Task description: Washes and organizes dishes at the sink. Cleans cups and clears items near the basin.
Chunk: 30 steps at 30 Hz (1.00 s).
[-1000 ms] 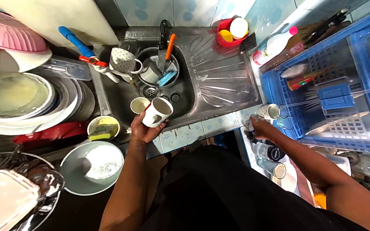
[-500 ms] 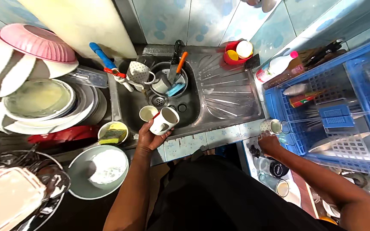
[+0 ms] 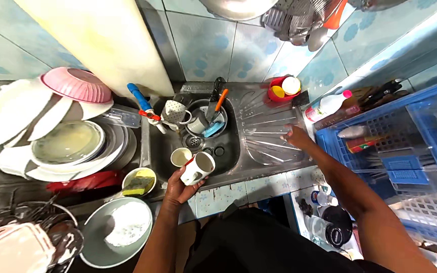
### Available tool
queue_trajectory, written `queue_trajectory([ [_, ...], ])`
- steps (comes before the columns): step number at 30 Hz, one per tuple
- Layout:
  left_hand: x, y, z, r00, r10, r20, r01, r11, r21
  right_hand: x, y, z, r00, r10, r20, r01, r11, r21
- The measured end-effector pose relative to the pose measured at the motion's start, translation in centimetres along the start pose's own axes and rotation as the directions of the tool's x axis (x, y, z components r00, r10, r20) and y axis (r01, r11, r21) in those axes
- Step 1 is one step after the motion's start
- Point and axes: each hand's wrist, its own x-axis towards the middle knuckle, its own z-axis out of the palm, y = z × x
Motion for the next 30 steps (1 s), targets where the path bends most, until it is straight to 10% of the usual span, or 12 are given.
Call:
queue_trajectory([
  [10, -0.3, -0.1, -0.4, 1.0, 0.001, -0.02, -0.001, 1.0, -0.015, 12.6, -0.1, -2.5, 0.961, 0.25, -0.117, -0.262, 0.96, -0.099],
  [30, -0.3, -0.2, -0.5, 1.0, 0.004, 0.022, -0.003, 1.0, -0.022, 13.7, 2.0, -5.0, 0.945, 0.226, -0.235, -0.291, 0.912, -0.291],
])
